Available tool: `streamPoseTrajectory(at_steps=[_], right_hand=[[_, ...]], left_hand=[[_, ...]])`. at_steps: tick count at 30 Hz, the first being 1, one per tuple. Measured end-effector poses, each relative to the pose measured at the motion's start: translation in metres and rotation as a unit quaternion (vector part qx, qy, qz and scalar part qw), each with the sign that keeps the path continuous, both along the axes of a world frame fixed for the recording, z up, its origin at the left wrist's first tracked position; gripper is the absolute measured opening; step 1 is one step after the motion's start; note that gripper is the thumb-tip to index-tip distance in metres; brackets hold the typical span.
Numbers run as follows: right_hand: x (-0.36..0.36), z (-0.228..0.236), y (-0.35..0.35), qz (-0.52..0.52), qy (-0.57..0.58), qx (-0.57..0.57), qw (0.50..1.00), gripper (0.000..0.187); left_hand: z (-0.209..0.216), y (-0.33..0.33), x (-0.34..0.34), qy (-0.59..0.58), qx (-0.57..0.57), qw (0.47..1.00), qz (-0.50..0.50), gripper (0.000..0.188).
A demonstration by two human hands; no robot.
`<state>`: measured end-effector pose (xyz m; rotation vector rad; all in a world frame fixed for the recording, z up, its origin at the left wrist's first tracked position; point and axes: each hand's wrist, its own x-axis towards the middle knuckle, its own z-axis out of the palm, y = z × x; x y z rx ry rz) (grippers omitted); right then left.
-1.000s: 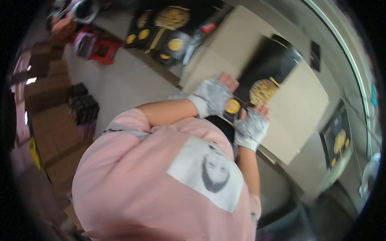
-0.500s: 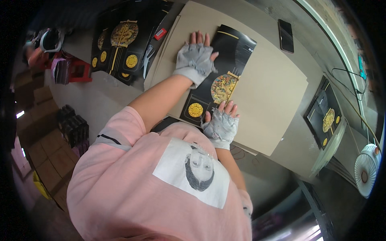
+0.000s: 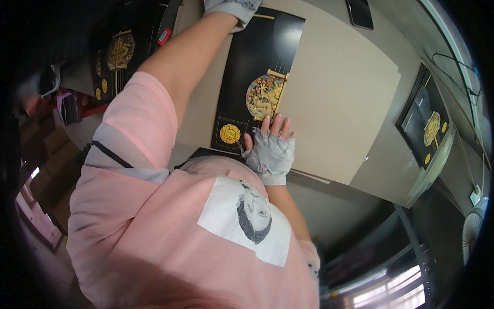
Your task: Manually folding and assembling decorative cardboard packaging for printed products.
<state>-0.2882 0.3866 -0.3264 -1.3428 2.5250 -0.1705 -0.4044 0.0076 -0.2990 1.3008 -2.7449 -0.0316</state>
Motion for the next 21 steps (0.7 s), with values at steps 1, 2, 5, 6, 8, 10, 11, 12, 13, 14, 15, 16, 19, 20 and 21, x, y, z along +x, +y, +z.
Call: streamPoseTrajectory(at_steps=[1,2,5,6,8,10,11,12,13,14,15,16,19,20,21], right_hand=[[-0.001,0.002,-0.002,-0.006,-0.003,0.004,1.000,0.082],[-0.001,0.004,-0.003,-0.009,0.006,0.004,1.000,0.080],[0.000,0.012,-0.010,0.002,0.014,0.006,1.000,0.078],[-0.002,0.013,-0.008,-0.007,0.022,0.022,0.999,0.078],[-0.003,0.013,-0.009,-0.016,0.017,0.035,0.999,0.077],[-0.001,0.015,-0.011,0.001,0.054,-0.021,0.998,0.071],[-0.002,0.011,-0.009,-0.005,0.059,-0.020,0.998,0.071],[-0.002,0.010,-0.007,-0.014,0.062,-0.015,0.998,0.071],[0.000,0.010,-0.008,-0.009,0.065,-0.023,0.998,0.072],[0.001,0.009,-0.010,-0.003,0.068,-0.032,0.997,0.072],[0.002,0.009,-0.010,0.002,0.076,-0.035,0.996,0.073],[0.002,0.009,-0.010,-0.001,0.079,-0.035,0.996,0.073],[0.001,0.013,-0.007,-0.005,0.083,-0.030,0.996,0.073],[0.002,0.010,-0.006,-0.003,0.088,-0.039,0.995,0.072],[0.003,0.010,-0.005,-0.004,0.095,-0.046,0.994,0.072]], left_hand=[[-0.004,0.000,-0.002,0.012,-0.011,1.000,-0.012,0.067],[-0.007,0.002,-0.001,0.009,-0.005,1.000,-0.018,0.067],[-0.032,-0.007,0.015,0.060,-0.112,0.991,-0.035,0.076],[-0.016,0.014,0.016,0.061,-0.099,0.992,-0.050,0.076],[0.057,0.054,0.038,-0.081,0.150,0.983,-0.067,0.089],[0.005,0.066,0.079,-0.007,-0.026,0.997,-0.070,0.102],[0.017,0.093,0.096,-0.035,0.003,0.994,-0.099,0.094],[0.023,0.108,0.108,-0.058,0.030,0.989,-0.130,0.087],[0.005,0.113,0.131,-0.060,0.025,0.990,-0.124,0.087],[-0.032,0.122,0.163,-0.005,-0.010,0.991,-0.135,0.079],[-0.056,0.130,0.186,0.054,-0.041,0.986,-0.149,0.071],[-0.061,0.142,0.202,0.057,-0.042,0.986,-0.152,0.071],[-0.043,0.194,0.253,-0.032,0.015,0.987,-0.156,0.072],[-0.038,0.207,0.268,-0.048,0.041,0.983,-0.175,0.072],[-0.033,0.215,0.277,-0.062,0.068,0.976,-0.197,0.072]])
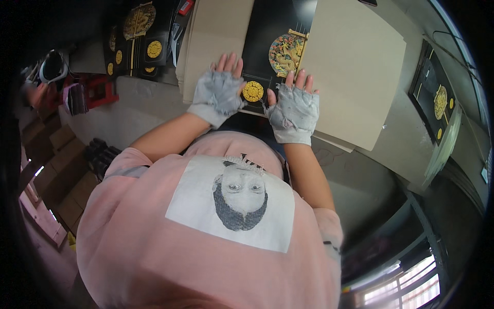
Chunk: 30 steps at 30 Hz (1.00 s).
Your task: Manually folding and assembling decorative cardboard packaging for printed products.
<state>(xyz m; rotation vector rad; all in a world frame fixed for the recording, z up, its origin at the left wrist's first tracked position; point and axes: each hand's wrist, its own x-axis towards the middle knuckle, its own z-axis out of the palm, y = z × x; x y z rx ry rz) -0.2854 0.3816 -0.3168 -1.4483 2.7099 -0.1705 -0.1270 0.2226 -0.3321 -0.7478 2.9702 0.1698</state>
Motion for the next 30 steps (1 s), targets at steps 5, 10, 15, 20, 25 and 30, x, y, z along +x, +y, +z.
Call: streamPoseTrajectory(at_steps=[5,10,15,20,25,30], right_hand=[[0.000,-0.001,-0.002,-0.001,0.011,0.019,1.000,0.073],[0.002,0.000,0.002,-0.001,0.021,0.019,1.000,0.072],[-0.006,-0.005,0.011,0.000,0.006,-0.034,0.999,0.068],[-0.088,-0.025,0.081,-0.346,0.057,-0.042,0.936,0.062],[-0.132,0.018,0.104,-0.413,-0.048,-0.010,0.909,0.065],[-0.164,0.015,0.107,-0.421,-0.085,0.095,0.898,0.066]], left_hand=[[0.018,0.001,-0.002,0.023,0.036,0.999,-0.003,0.081],[0.007,-0.032,-0.079,0.255,0.225,0.922,0.187,0.101],[-0.025,-0.072,-0.103,0.327,0.668,0.485,0.459,0.097],[-0.036,-0.099,-0.056,0.260,0.074,0.939,0.213,0.067],[-0.027,-0.088,-0.057,0.191,0.043,0.959,0.205,0.071],[-0.011,-0.094,-0.064,0.238,0.303,0.873,0.297,0.064]])
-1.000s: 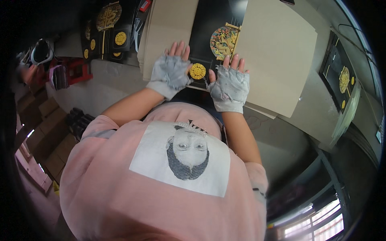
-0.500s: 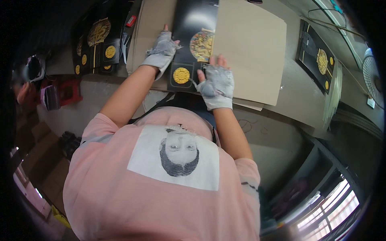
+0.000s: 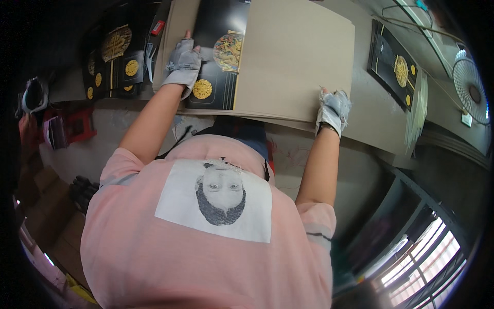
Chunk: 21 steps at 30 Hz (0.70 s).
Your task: Manually folding and assembling decorative cardboard packaging for printed products.
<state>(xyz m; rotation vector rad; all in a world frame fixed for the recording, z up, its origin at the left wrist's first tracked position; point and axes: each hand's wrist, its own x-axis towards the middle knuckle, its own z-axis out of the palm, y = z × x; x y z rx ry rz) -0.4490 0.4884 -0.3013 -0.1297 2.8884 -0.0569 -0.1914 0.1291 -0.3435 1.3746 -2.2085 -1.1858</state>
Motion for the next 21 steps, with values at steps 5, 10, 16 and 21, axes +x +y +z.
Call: streamPoseTrajectory(at_steps=[5,10,16,21], right_hand=[[0.008,0.004,-0.008,-0.019,0.016,-0.016,1.000,0.064],[-0.015,-0.008,-0.001,-0.055,-0.024,0.010,0.998,0.067],[-0.012,0.003,-0.004,-0.036,0.001,0.006,0.999,0.064],[-0.029,-0.016,0.021,-0.002,-0.015,-0.007,1.000,0.067]], left_hand=[[-0.003,0.001,0.003,-0.082,-0.165,0.982,-0.038,0.059],[-0.011,-0.004,-0.004,-0.015,-0.087,0.995,-0.045,0.048],[-0.058,-0.017,-0.016,0.154,0.065,0.983,0.074,0.042],[-0.056,-0.010,-0.019,0.318,0.151,0.922,0.163,0.047]])
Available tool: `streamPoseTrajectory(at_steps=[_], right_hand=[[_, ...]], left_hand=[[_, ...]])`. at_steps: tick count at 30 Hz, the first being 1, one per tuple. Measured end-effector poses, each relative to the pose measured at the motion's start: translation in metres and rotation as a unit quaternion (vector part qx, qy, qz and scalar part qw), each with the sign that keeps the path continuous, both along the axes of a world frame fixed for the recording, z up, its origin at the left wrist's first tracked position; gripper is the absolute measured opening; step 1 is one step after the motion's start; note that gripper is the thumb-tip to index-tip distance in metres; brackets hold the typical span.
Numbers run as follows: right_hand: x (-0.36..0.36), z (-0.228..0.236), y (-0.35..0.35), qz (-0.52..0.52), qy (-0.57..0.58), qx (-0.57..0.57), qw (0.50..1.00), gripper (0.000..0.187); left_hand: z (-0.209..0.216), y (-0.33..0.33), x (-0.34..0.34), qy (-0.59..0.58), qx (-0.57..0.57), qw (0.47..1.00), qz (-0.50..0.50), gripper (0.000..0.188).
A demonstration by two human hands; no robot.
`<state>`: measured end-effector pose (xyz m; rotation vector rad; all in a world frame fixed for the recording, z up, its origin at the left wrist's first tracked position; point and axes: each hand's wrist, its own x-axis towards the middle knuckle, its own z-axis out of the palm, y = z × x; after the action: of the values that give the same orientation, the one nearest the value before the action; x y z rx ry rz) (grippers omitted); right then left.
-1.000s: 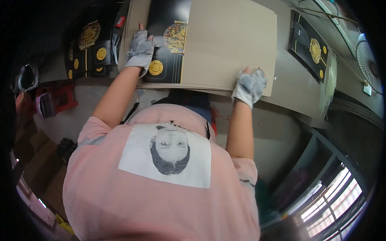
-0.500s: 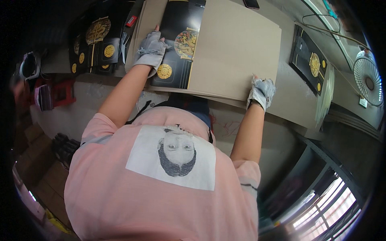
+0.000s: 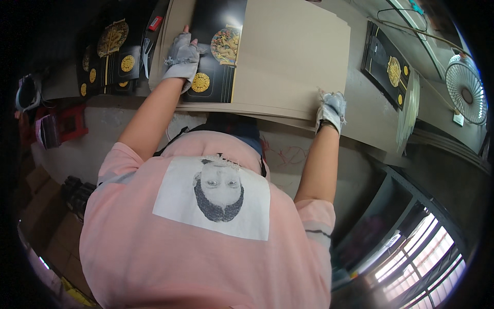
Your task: Manually folding and assembling decorative cardboard packaging for printed products.
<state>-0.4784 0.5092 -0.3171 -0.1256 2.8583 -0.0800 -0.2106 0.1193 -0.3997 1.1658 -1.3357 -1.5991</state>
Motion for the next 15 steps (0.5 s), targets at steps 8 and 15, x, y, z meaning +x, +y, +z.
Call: streamPoseTrajectory(at_steps=[8,15], right_hand=[[-0.004,0.005,0.008,-0.060,-0.057,0.067,0.994,0.068],[-0.005,0.003,0.046,-0.168,-0.176,-0.213,0.946,0.068]], left_hand=[[0.043,0.019,0.012,-0.151,-0.073,0.983,-0.079,0.056],[0.018,0.007,0.013,-0.174,-0.039,0.982,-0.067,0.058]])
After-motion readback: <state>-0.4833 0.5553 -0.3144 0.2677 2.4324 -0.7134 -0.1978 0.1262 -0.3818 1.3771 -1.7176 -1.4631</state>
